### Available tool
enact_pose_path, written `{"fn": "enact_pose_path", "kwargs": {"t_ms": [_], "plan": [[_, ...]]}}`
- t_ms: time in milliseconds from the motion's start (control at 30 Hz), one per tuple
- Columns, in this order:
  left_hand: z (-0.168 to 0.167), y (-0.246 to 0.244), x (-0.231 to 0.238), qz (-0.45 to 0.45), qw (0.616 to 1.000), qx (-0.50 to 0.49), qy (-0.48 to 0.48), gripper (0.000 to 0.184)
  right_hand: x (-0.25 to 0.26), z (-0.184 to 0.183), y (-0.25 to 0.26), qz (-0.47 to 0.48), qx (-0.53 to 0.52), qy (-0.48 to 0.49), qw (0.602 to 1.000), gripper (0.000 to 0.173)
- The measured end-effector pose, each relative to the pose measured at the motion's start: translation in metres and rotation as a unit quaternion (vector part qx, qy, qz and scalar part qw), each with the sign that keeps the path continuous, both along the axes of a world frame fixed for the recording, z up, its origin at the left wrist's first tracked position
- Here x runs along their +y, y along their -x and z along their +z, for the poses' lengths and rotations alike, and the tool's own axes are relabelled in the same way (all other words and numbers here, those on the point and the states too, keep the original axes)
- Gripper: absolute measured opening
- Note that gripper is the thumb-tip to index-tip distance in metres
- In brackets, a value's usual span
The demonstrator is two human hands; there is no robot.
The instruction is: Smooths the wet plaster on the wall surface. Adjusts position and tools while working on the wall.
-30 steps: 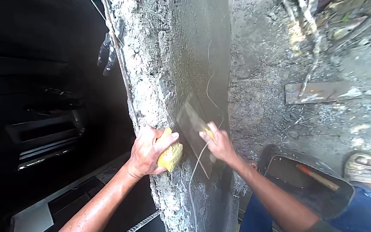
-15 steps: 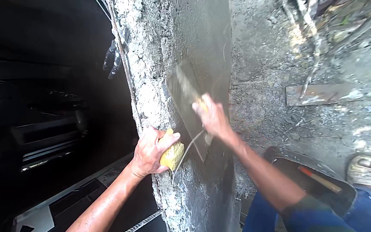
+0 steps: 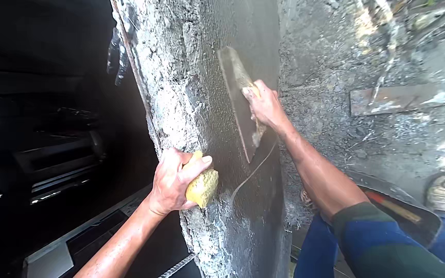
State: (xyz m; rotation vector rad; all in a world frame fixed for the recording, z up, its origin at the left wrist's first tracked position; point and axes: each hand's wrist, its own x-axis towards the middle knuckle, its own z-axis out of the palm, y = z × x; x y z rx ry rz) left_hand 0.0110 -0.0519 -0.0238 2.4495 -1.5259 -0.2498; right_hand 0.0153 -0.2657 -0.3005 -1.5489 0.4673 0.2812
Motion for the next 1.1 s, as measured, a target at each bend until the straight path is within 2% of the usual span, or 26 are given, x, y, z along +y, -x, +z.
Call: {"fn": "enact_pose_path", "kwargs": {"t_ms": [67,133,200,267,333,367,433,500,600,633,700,833,900,967,1033,1100], "plan": [[0.000,0.001,-0.002,0.000,1.000,-0.007,0.001,0.059,0.003,0.049,0.020,-0.004,-0.048,0.006,0.999,0.045],[0.001,0.001,-0.002,0.002,1.000,-0.005,0.001,0.059,0.026,0.066,0.078,-0.006,-0.086,0.019,0.996,0.044],[0.000,0.000,-0.001,0.001,1.000,-0.005,-0.001,0.059,0.059,0.037,0.149,0.003,-0.070,0.034,0.997,0.049],[0.001,0.001,-0.001,0.001,1.000,-0.007,-0.008,0.059,0.086,-0.007,0.213,0.012,-0.041,0.037,0.998,0.055],[0.001,0.003,-0.002,0.002,1.000,-0.011,-0.016,0.059,0.090,-0.043,0.237,0.019,0.001,0.027,0.999,0.057],[0.001,0.003,-0.002,0.002,1.000,-0.014,-0.016,0.059,0.084,-0.051,0.227,0.026,0.019,0.024,0.999,0.057],[0.002,0.001,-0.001,0.000,1.000,-0.020,-0.018,0.059,0.064,-0.045,0.181,0.038,0.030,0.018,0.999,0.055],[0.001,0.001,-0.002,-0.003,1.000,-0.020,-0.017,0.059,0.044,-0.021,0.129,0.030,0.001,0.041,0.999,0.054],[0.000,0.001,-0.003,-0.004,1.000,-0.025,-0.013,0.061,0.020,0.036,0.071,-0.012,-0.103,0.065,0.992,0.047],[0.001,0.001,-0.003,-0.003,1.000,-0.025,-0.012,0.062,0.020,0.051,0.067,-0.013,-0.117,0.058,0.991,0.045],[0.001,0.001,-0.003,-0.002,1.000,-0.025,-0.012,0.063,0.031,0.060,0.092,-0.005,-0.119,0.039,0.992,0.046],[0.000,-0.001,-0.001,-0.001,0.999,-0.025,-0.021,0.062,0.089,0.007,0.225,0.020,-0.056,0.016,0.998,0.055],[0.000,0.002,0.001,0.002,0.999,-0.024,-0.025,0.062,0.099,-0.021,0.258,0.026,0.011,0.006,1.000,0.056],[0.000,-0.001,-0.001,0.000,0.999,-0.027,-0.020,0.061,0.086,-0.032,0.229,0.029,0.044,0.007,0.999,0.056],[0.001,0.000,0.000,-0.001,1.000,-0.021,-0.018,0.061,0.059,-0.023,0.173,0.052,0.069,-0.010,0.996,0.056],[0.001,0.000,0.000,-0.004,1.000,-0.021,-0.015,0.061,0.038,-0.005,0.116,0.039,0.028,0.013,0.999,0.054]]}}
